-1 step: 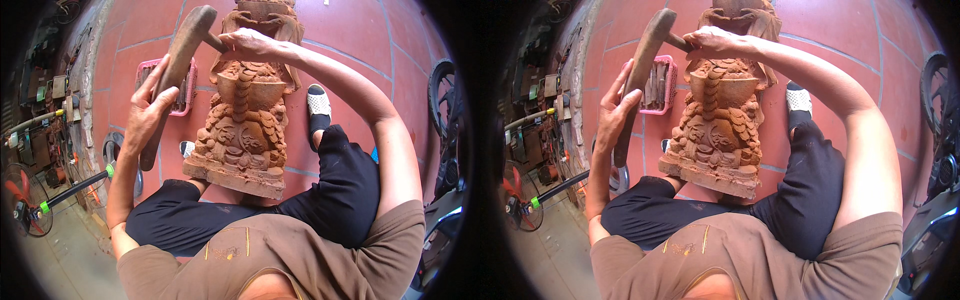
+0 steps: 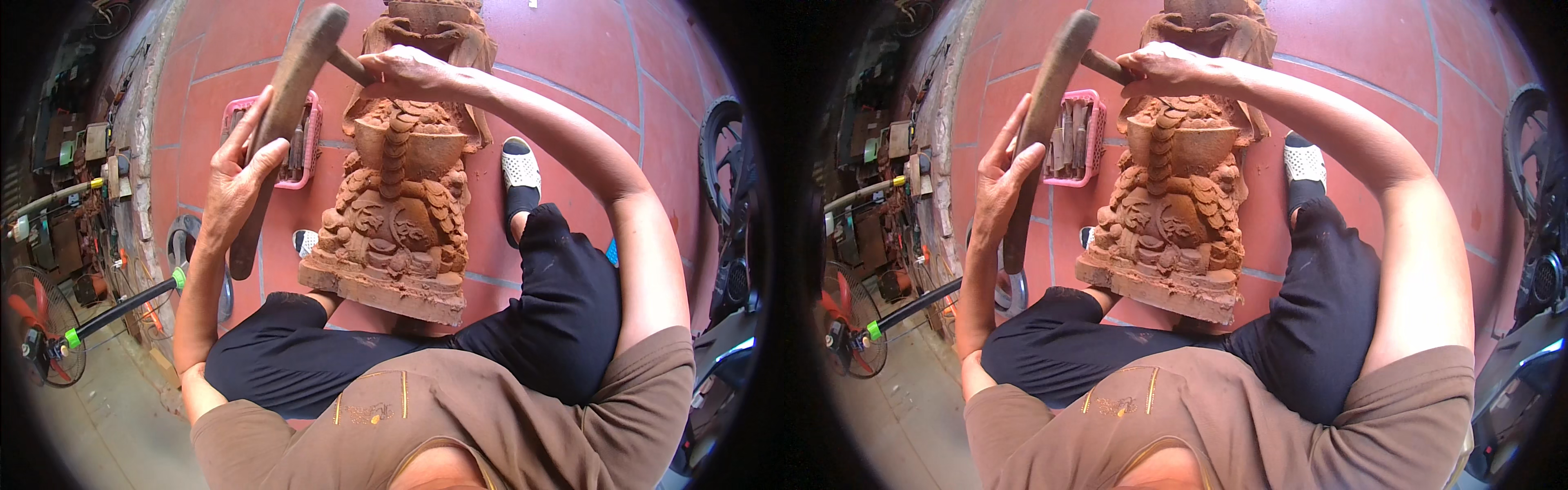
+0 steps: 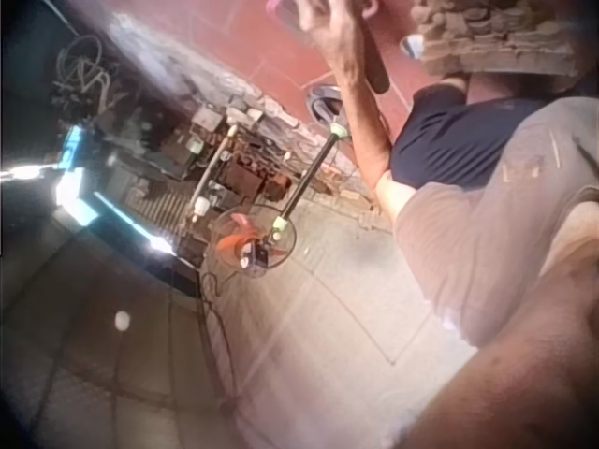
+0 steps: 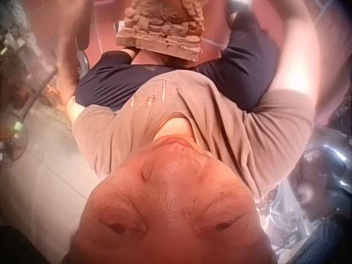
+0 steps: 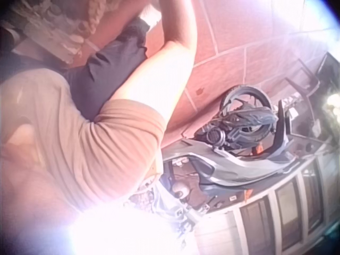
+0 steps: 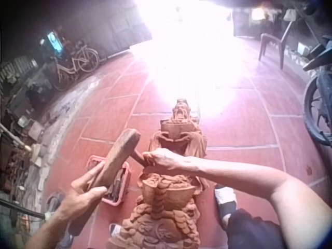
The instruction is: The person carves a wooden sculpture of a figure using a chisel and mallet. They repeatedly strike the chisel to shape the upper torso and head area, occasionally switching tools from a nearby basket.
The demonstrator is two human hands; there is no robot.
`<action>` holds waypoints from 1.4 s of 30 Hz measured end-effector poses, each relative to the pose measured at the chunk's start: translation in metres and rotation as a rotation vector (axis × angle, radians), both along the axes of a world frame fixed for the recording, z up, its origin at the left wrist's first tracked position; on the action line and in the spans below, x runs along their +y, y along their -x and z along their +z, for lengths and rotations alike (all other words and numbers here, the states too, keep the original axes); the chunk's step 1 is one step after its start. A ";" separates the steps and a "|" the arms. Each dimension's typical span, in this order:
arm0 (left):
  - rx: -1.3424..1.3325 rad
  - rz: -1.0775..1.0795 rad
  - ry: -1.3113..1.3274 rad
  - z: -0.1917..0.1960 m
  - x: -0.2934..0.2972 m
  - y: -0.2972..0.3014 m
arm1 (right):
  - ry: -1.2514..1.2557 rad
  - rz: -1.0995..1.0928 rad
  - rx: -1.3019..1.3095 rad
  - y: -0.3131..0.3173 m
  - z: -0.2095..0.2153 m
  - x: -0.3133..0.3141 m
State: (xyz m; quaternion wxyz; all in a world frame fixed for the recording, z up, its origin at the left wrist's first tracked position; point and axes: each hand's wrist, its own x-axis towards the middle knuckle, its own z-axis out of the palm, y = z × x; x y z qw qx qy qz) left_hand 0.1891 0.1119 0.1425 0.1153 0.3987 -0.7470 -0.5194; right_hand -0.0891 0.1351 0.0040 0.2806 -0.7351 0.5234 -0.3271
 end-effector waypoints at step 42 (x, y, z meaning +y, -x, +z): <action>-0.017 -0.261 0.370 0.005 0.012 0.015 | 0.065 0.057 -0.002 0.020 0.005 0.028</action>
